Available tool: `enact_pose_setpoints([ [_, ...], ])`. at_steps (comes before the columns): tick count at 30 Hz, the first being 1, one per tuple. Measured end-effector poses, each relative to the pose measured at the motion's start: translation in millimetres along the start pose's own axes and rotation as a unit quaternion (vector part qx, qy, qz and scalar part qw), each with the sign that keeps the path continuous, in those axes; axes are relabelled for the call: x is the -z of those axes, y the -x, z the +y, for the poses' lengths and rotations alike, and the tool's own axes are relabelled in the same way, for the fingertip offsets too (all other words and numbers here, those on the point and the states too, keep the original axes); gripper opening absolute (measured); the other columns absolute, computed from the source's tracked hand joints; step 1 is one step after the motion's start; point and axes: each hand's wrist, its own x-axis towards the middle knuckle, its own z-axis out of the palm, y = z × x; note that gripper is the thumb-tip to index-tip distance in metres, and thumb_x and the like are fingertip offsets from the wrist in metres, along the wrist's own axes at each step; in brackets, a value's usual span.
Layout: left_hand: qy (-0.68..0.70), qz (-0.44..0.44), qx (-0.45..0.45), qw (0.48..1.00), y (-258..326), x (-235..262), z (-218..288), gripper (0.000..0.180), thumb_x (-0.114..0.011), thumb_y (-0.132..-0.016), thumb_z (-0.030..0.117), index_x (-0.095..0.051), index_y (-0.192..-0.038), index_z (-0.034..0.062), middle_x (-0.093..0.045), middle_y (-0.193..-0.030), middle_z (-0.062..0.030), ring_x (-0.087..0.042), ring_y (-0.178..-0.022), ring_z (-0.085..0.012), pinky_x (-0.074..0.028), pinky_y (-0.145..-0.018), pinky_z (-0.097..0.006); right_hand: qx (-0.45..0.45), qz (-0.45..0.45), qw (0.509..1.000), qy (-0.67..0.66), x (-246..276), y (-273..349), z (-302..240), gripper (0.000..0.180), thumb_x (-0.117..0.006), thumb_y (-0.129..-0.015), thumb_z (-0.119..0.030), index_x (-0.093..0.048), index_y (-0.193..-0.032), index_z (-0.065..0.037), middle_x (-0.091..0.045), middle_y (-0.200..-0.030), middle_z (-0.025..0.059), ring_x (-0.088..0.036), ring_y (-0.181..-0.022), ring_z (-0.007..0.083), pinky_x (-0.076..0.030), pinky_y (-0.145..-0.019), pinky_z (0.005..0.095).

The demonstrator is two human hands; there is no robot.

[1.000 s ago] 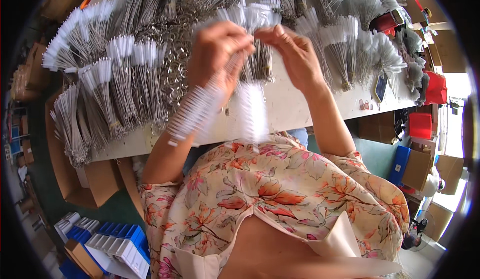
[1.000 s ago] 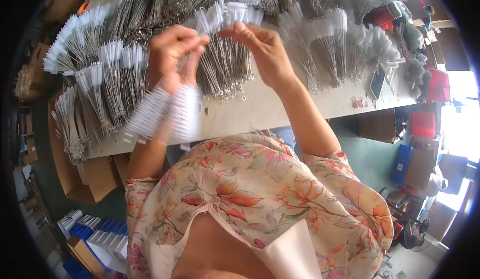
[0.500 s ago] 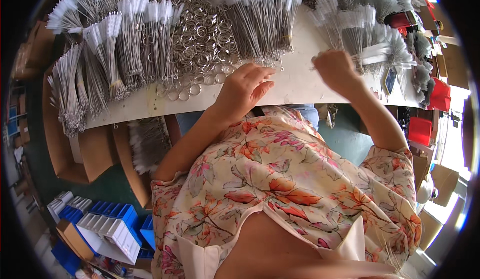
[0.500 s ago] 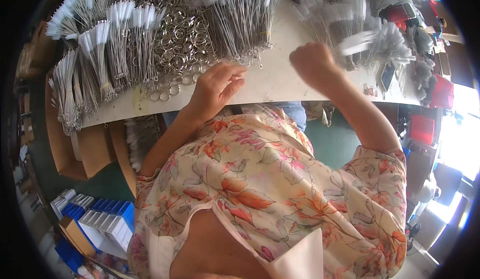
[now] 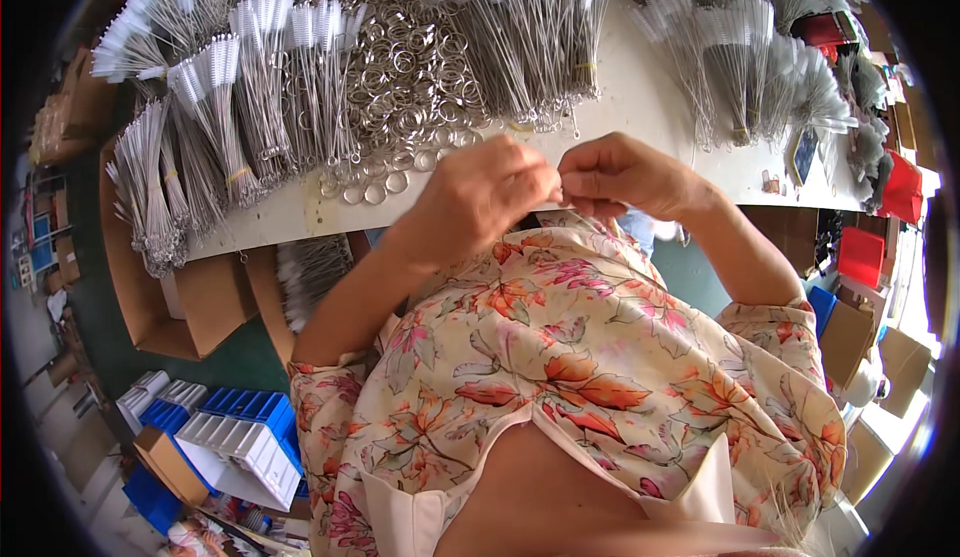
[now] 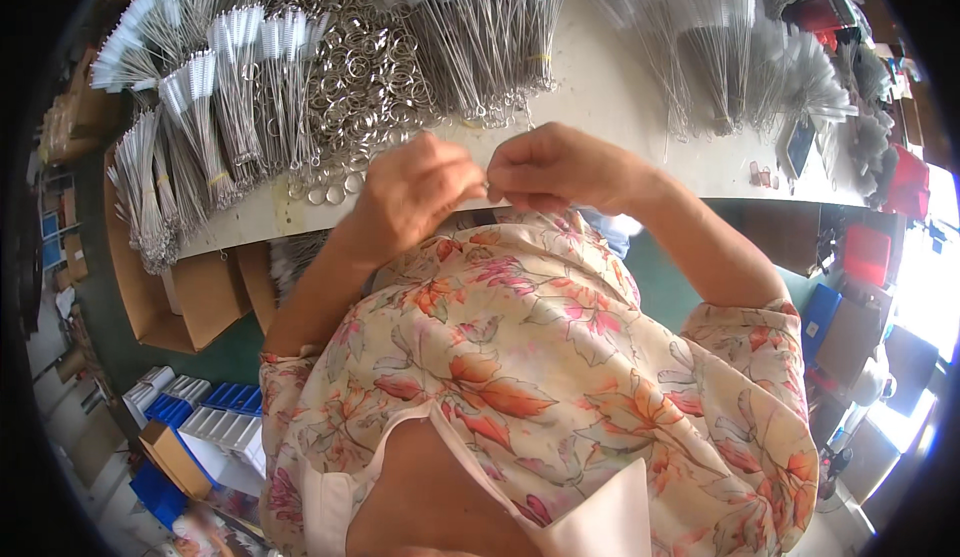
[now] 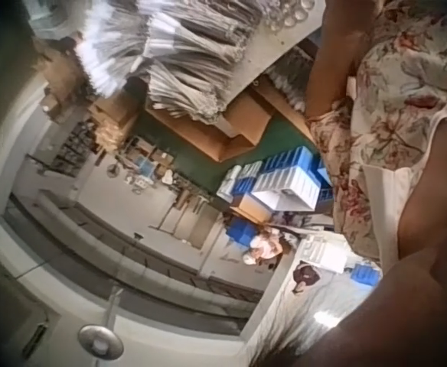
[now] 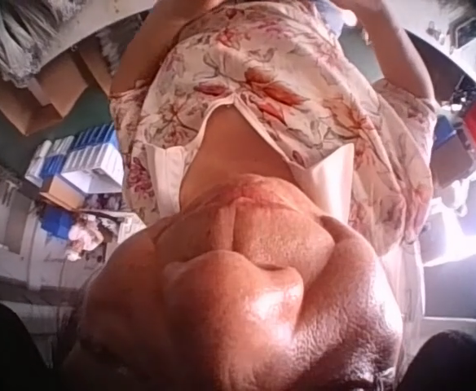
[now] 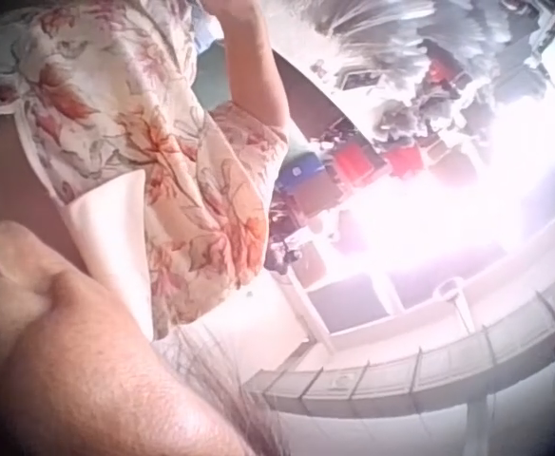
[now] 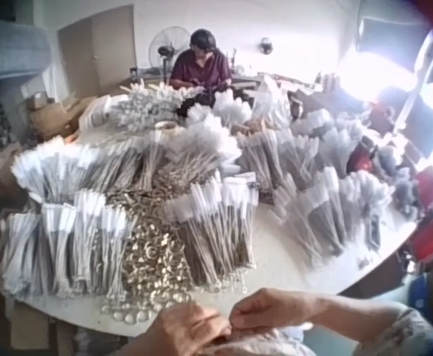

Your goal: Assembling white brushes onto metal rings and organizing them at a workstation.

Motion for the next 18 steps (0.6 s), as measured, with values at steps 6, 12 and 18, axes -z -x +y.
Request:
enact_pose_setpoints([
  [6,-0.264,-0.062,0.122,0.955,-8,77,-83,0.018,-0.067,-0.071,0.001,-0.063,-0.088,0.0054,-0.06,-0.092,-0.0054,-0.059,-0.088,-0.0187,-0.052,-0.073,-0.03,0.037,0.306,0.621,0.721,28,13,11,0.012,-0.055,-0.083,-0.014,-0.064,-0.084,-0.007,-0.065,-0.074,0.0068,-0.062,-0.063,0.0219,-0.048,-0.058,0.0347],
  [12,-0.282,-0.126,0.097,0.946,-4,82,-112,0.01,-0.069,-0.07,0.007,-0.063,-0.077,0.0042,-0.058,-0.087,-0.0056,-0.056,-0.085,-0.0208,-0.048,-0.073,-0.03,0.192,0.317,0.856,0.361,22,-19,16,0.012,-0.054,-0.083,-0.012,-0.063,-0.084,-0.005,-0.062,-0.067,0.0079,-0.061,-0.062,0.0192,-0.047,-0.06,0.03],
  [18,-0.057,0.116,0.358,0.925,-9,82,-81,0.013,-0.059,-0.085,0.013,-0.059,-0.091,0.0009,-0.06,-0.084,-0.0039,-0.059,-0.073,-0.0125,-0.048,-0.068,-0.025,0.293,0.297,0.889,0.19,-1,-46,-40,0.017,-0.058,-0.085,-0.019,-0.064,-0.089,-0.004,-0.059,-0.064,0.0018,-0.052,-0.056,0.008,-0.042,-0.052,0.0239],
])
